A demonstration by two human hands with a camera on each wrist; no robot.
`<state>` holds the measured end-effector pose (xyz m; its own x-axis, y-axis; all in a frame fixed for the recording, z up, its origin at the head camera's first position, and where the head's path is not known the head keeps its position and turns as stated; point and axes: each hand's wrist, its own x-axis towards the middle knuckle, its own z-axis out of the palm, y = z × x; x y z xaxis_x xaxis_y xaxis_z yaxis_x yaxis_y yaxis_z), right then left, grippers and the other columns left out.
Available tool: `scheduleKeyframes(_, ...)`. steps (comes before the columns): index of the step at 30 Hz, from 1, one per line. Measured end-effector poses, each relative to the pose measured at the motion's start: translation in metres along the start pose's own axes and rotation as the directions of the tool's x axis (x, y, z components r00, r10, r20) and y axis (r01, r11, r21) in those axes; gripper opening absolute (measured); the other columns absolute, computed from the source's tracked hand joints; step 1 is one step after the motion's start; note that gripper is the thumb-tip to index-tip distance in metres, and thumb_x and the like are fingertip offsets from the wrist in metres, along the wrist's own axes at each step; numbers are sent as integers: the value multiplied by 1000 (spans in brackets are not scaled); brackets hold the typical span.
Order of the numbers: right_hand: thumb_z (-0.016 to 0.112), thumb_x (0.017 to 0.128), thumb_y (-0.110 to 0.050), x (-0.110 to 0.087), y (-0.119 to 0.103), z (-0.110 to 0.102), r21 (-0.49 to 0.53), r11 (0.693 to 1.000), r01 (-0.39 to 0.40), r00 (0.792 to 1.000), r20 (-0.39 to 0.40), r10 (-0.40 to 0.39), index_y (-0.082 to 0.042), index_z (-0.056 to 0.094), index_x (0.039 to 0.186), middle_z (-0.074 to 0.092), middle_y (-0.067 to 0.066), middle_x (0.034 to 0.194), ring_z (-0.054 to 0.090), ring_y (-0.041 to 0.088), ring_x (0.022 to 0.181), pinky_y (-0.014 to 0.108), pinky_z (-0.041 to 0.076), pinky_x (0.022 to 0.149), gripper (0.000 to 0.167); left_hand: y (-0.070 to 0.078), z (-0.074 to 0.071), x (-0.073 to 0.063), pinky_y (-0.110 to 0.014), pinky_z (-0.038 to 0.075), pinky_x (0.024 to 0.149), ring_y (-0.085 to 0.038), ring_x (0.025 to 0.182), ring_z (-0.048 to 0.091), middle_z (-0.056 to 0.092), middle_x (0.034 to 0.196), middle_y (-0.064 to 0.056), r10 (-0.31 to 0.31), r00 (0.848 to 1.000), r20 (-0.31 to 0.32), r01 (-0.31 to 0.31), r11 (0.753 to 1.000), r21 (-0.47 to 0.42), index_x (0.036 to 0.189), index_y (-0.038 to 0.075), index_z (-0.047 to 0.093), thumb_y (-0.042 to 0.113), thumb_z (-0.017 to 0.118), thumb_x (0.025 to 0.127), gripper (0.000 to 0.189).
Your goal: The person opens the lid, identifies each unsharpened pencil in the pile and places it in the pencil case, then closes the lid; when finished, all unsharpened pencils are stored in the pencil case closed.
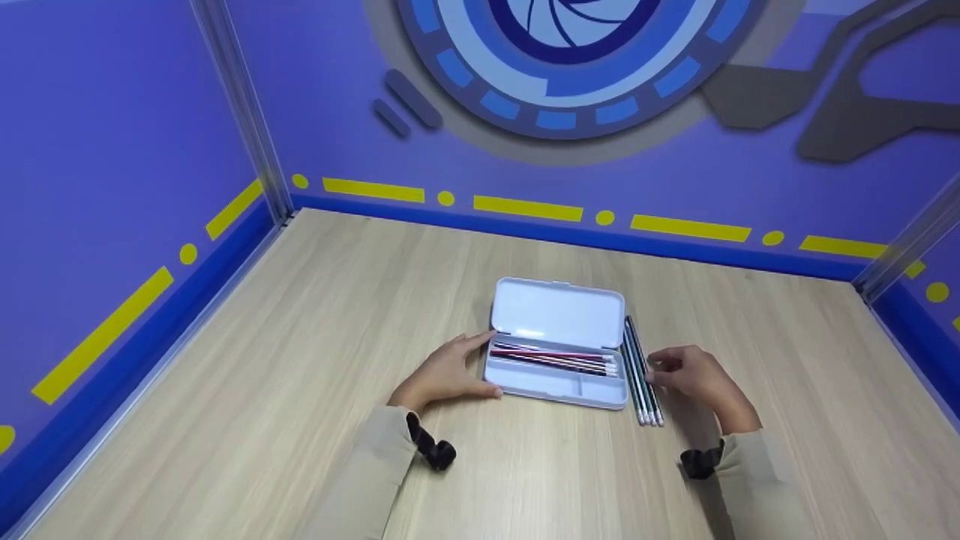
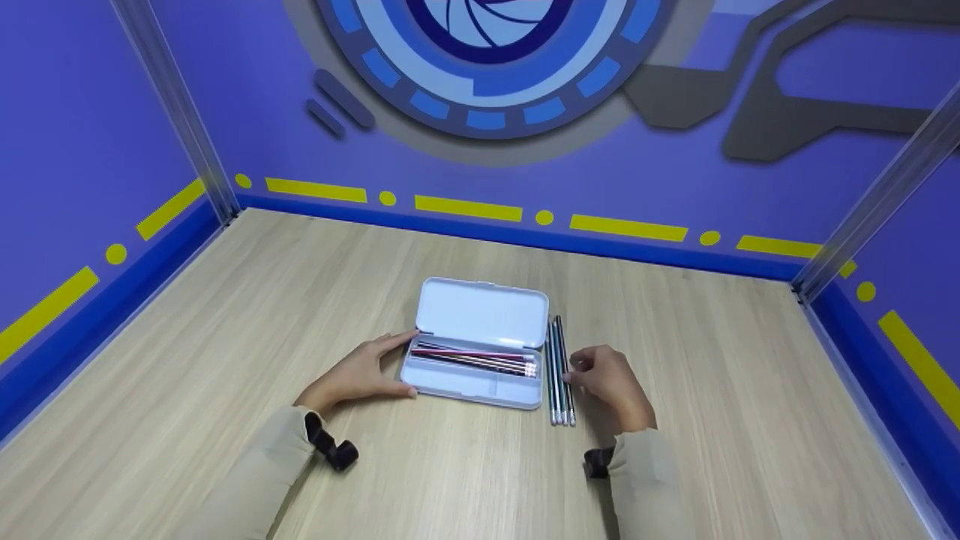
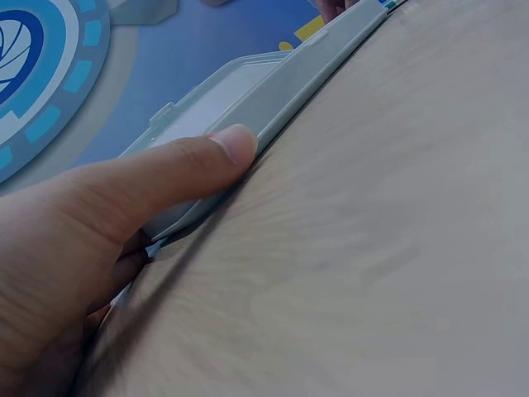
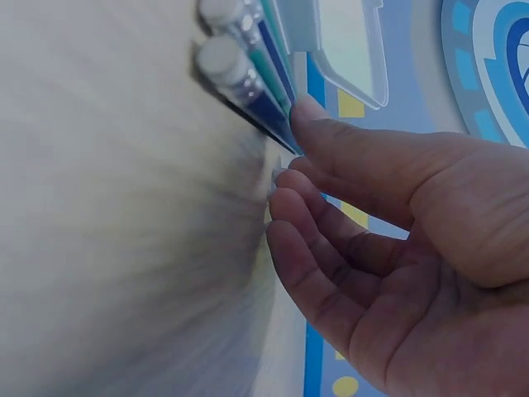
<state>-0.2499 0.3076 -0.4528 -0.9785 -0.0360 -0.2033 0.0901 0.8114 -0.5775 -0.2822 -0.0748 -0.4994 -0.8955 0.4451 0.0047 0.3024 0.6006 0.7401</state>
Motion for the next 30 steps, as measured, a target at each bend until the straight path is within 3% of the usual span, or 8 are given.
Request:
scheduleKeyframes(8, 66, 87, -11, 0, 0, 0, 21, 1000, 4, 1000, -5, -4, 9, 58, 124, 64, 24, 110, 59, 28, 93, 44, 53, 81, 43, -4, 1, 2, -50, 27, 116, -33, 142, 31, 41, 151, -8, 42, 999, -24, -42, 999, -8, 147, 26, 40, 48, 86, 62, 99)
scheduleKeyframes(13, 66, 84, -9, -2, -1, 15, 50, 999, -10, 1000, 5, 9, 10, 59, 123, 64, 24, 111, 60, 27, 94, 44, 53, 81, 43, -13, 4, -10, -44, 32, 114, -26, 138, 39, 45, 148, -6, 73, 997, -22, -73, 997, -23, 147, 18, 41, 45, 86, 64, 98)
scheduleKeyframes(18, 68, 81, -8, -2, -2, 26, 66, 998, -11, 1000, -4, 11, 9, 61, 120, 67, 21, 103, 61, 23, 85, 39, 54, 76, 43, -17, 3, -19, -45, 33, 113, -26, 138, 40, 46, 147, -7, 57, 998, -31, -57, 998, -20, 147, 17, 42, 45, 86, 63, 99)
scheduleKeyframes(24, 67, 85, -8, -1, 0, 19, 104, 992, -76, 997, -20, 78, 9, 56, 126, 67, 20, 102, 62, 18, 80, 33, 55, 70, 46, -9, 1, -9, -48, 32, 114, -32, 140, 36, 43, 149, -11, 51, 998, -32, -51, 999, -1, 147, 22, 41, 51, 86, 61, 101)
scheduleKeyframes(30, 64, 84, -5, 2, -1, 8, 147, 985, -88, 996, -4, 90, 12, 50, 130, 66, 13, 87, 58, 15, 66, 27, 51, 58, 51, -4, 1, 2, -50, 30, 114, -32, 140, 36, 42, 150, -9, 51, 998, -37, -51, 999, -5, 147, 24, 41, 51, 86, 61, 101)
